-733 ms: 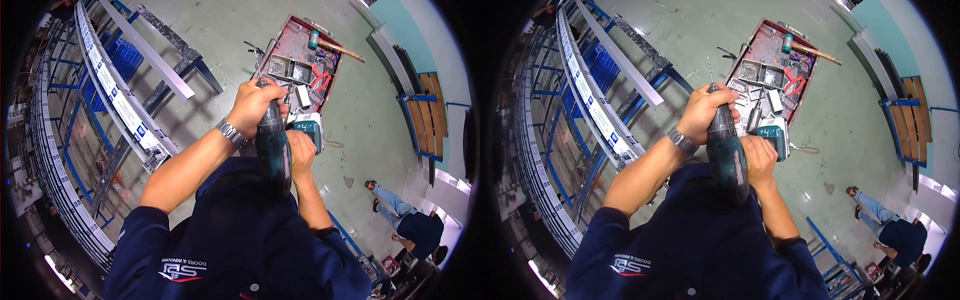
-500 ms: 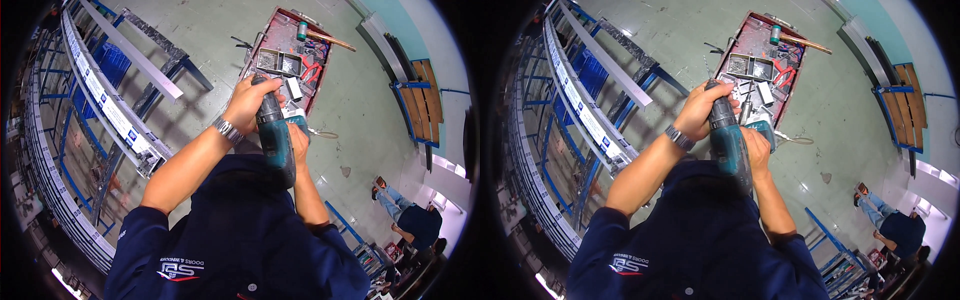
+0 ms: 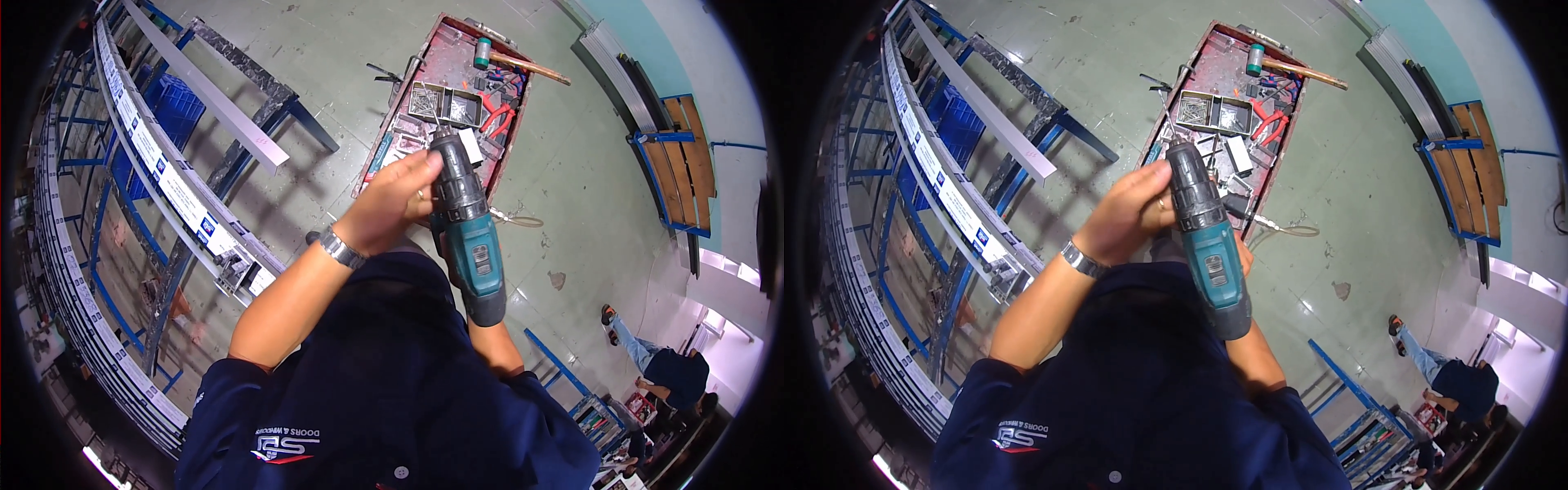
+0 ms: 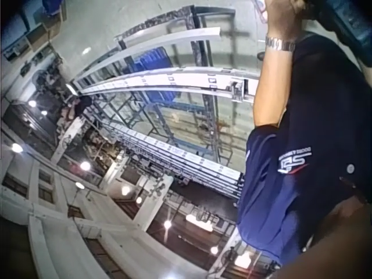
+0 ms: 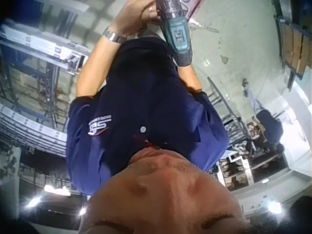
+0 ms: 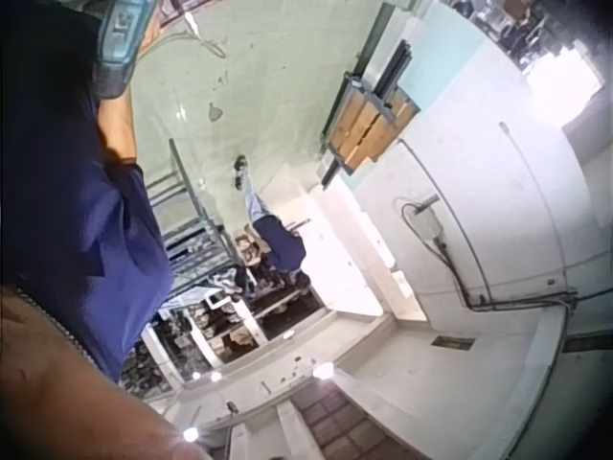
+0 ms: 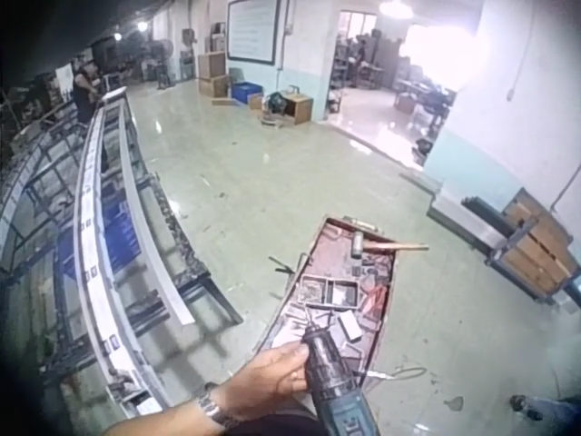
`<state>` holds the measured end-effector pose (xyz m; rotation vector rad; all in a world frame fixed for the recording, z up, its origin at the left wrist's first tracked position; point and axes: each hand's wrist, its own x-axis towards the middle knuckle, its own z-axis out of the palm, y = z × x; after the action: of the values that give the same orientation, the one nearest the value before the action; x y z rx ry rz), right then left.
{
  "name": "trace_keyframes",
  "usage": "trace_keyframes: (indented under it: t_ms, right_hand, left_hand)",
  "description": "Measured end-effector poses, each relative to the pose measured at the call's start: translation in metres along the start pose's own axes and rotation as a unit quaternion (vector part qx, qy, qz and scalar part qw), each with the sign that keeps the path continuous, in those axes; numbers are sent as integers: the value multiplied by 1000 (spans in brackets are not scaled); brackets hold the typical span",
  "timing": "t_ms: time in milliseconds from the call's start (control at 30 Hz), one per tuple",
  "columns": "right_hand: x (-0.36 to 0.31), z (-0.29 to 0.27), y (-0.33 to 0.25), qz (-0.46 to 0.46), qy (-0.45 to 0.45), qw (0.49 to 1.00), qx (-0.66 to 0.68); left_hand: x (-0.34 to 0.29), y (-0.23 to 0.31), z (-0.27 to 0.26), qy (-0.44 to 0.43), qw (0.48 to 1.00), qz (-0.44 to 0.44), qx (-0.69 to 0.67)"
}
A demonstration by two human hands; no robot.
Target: The person assembles metal brackets onto a long metal frame by securing them with screws using a power drill and an impact driver.
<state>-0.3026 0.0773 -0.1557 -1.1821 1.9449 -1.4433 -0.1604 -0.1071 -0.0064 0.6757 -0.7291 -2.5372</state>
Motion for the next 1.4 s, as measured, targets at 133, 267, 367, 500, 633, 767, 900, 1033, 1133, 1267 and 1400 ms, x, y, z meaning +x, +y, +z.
trace_keyframes:
  t_ms: [133,267,367,500,633,767,900,1033,1133,1267,1400]
  right_hand:
    - [16,-33,-44,-216,-31,947,-238]
    - [12,-46,-66,-56,-22,982,-179]
    - [19,-38,-65,-165,1,983,-78]
    - [26,-33,-73,-237,-15,961,-145]
    - [16,-45,-70,-211,-72,950,-218]
    - [4,-50,-56,-153,-116,947,-256]
    - [-9,-58,-44,-60,-158,951,-260]
    - [-41,-85,-27,41,-155,964,-211]
    - [-57,-97,-21,73,-144,967,-199]
    - [-64,-107,-28,99,-157,958,-217]
    - [-69,-106,-33,110,-145,961,-210]
  left_hand:
    - [11,20,-65,199,926,74,312]
    - [4,1,-42,131,973,-29,187]
    - [20,-25,-3,39,997,-66,29]
    - [33,-40,18,104,992,-47,-53]
    - [38,-67,-4,141,986,-53,-77]
    - [49,-98,-25,173,974,-97,-105]
    - [57,-133,-73,212,956,-184,88]
    - [50,-152,-164,204,707,28,677]
    - [70,-145,-192,159,565,45,809]
    - [92,-155,-202,45,447,-44,892]
    - [102,-164,-208,55,416,-21,907]
